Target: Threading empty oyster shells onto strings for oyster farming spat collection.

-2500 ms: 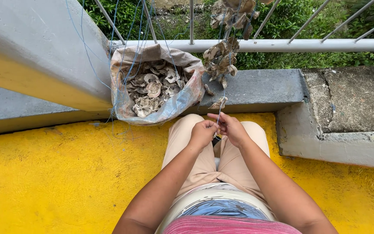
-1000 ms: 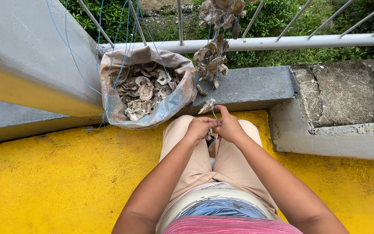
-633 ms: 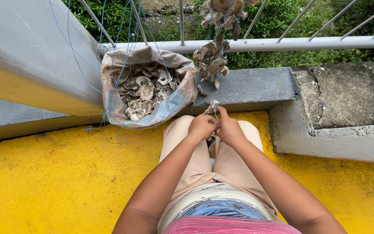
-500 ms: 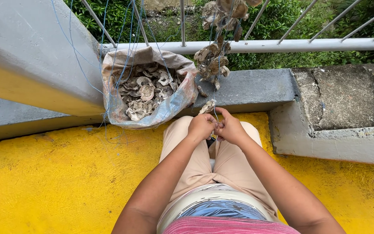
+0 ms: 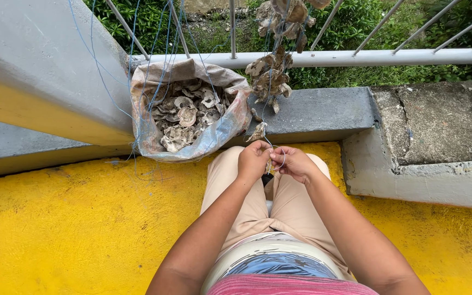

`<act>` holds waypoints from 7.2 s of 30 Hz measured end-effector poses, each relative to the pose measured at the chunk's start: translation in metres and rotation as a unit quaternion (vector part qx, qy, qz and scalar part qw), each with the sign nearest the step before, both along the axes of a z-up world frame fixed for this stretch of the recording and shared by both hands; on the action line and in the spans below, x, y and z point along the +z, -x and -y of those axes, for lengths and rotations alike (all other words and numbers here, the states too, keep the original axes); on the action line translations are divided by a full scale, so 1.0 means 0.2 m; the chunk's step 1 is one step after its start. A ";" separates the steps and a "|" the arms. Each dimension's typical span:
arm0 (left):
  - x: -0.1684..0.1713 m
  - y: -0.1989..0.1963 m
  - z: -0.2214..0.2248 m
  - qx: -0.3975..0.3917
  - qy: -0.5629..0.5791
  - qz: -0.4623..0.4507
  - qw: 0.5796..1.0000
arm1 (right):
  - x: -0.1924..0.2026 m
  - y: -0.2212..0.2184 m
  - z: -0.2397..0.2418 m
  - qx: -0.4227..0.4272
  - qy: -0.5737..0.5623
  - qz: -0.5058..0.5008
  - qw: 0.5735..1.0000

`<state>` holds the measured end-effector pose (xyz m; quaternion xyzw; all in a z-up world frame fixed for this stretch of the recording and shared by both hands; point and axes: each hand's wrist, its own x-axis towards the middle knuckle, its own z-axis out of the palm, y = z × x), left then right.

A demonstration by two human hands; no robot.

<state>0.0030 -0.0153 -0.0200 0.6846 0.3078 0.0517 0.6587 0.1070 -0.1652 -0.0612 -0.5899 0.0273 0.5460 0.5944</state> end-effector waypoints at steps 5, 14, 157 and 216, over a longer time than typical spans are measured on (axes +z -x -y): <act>-0.07 -0.03 0.00 0.031 0.271 0.026 0.962 | 0.06 0.00 -0.02 0.060 -0.045 0.161 0.984; -0.03 -0.11 -0.01 0.018 0.040 -0.024 0.999 | 0.41 0.13 -0.16 0.133 0.189 0.499 0.835; 2.10 -1.09 -1.04 0.091 -0.542 0.289 0.784 | 2.35 -1.30 -0.98 -0.165 -0.206 0.636 0.725; 0.91 -0.47 -1.20 0.169 0.428 0.475 0.750 | 0.83 0.00 -0.03 -0.222 -0.250 0.291 0.896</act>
